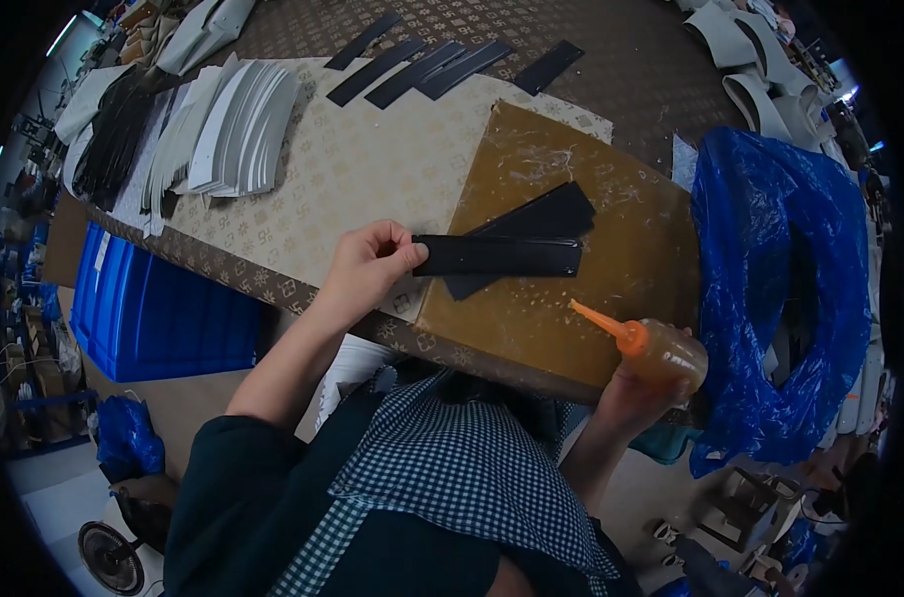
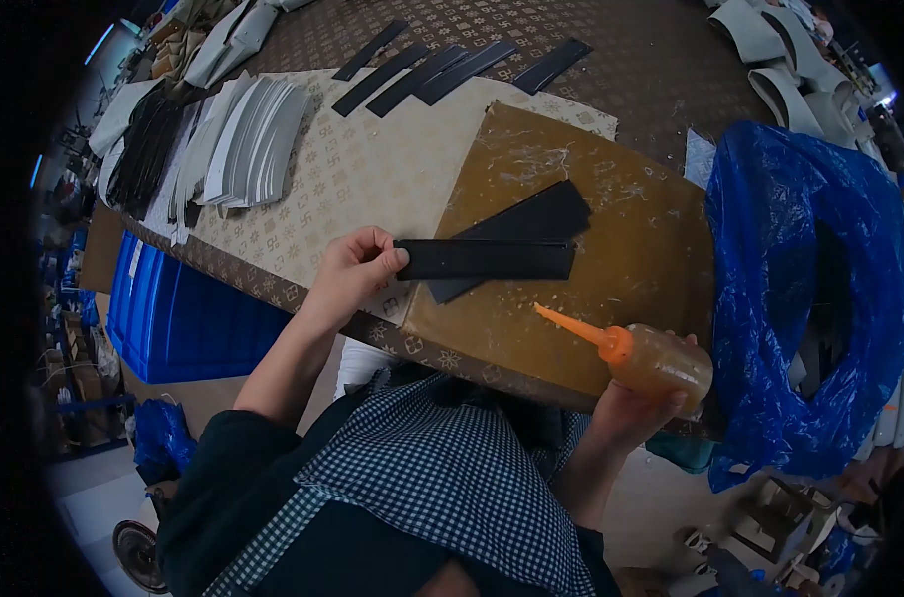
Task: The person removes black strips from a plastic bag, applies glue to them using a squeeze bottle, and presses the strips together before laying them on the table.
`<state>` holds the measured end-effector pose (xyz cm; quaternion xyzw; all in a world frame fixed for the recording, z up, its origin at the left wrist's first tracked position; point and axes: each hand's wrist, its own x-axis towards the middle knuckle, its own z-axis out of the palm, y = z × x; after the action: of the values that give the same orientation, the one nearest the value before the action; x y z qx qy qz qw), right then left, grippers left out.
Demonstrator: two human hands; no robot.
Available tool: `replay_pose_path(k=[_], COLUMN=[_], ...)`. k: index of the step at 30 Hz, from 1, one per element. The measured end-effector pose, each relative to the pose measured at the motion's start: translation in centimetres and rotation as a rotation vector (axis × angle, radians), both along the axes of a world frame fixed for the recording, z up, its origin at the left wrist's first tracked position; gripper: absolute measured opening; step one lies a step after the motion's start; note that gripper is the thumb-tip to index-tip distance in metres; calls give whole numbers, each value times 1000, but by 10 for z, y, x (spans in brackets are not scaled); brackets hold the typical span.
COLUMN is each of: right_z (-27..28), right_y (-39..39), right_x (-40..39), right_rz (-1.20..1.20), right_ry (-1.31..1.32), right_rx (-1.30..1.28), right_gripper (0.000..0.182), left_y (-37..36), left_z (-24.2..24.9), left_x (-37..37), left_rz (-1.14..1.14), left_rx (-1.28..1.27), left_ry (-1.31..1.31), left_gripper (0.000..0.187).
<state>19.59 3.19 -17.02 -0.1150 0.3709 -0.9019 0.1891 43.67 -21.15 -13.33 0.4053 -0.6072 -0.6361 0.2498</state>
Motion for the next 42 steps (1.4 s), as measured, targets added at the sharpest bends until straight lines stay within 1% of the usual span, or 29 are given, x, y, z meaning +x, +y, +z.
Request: replay_pose_path(k=[7, 10, 14, 16, 17, 19, 21, 24, 26, 29, 31, 33, 36, 39, 42], right_z=[-2, 3, 1, -2, 0, 2, 0, 3, 6, 3, 5, 6, 3, 2, 1], right_y=[1, -1, 0, -1, 0, 0, 0, 0, -1, -2, -2, -2, -4, -3, -2], right_x=[-1, 2, 2, 0, -1, -1, 0, 2, 4, 3, 4, 4, 5, 4, 4], right_rz=[11, -3, -7, 1, 20, 68, 55, 55, 55, 44, 49, 43, -61, -36, -46], right_ry=[-13, -17, -19, -14, -14, -17, -40, -34, -16, 21, 5, 7, -38, -22, -18], right_rx=[-11, 1, 4, -36, -78, -170, -173, -146, -134, -153, -158, -154, -91, -97, -27], right_gripper=[83, 84, 83, 82, 79, 72, 71, 70, 69, 65, 64, 65, 65, 65, 72], left_y=[12, 14, 8, 3, 2, -1, 0, 0, -3, -2, -1, -1, 1, 3, 3], left_z=[10, 18, 18, 15, 18, 11, 11, 8, 2, 1, 1, -2, -2, -2, -3], left_x=[2, 4, 4, 8, 9, 13, 11, 13, 14, 11, 7, 7, 5, 5, 6], left_rz=[61, 81, 107, 145, 131, 115, 132, 71, -24, -86, -147, -157, -174, -180, -173], left_rx=[-203, -195, -61, 132, 161, 248, 292, 391, 564, 719, 761, 742, 725, 710, 704], left_ry=[6, -15, 109, 182, 152, 234, 295, 380, 562, 697, 771, 777, 786, 773, 746], left_gripper=[12, 10, 11, 13, 14, 15, 14, 14, 12, 15, 17, 18, 19, 20, 20])
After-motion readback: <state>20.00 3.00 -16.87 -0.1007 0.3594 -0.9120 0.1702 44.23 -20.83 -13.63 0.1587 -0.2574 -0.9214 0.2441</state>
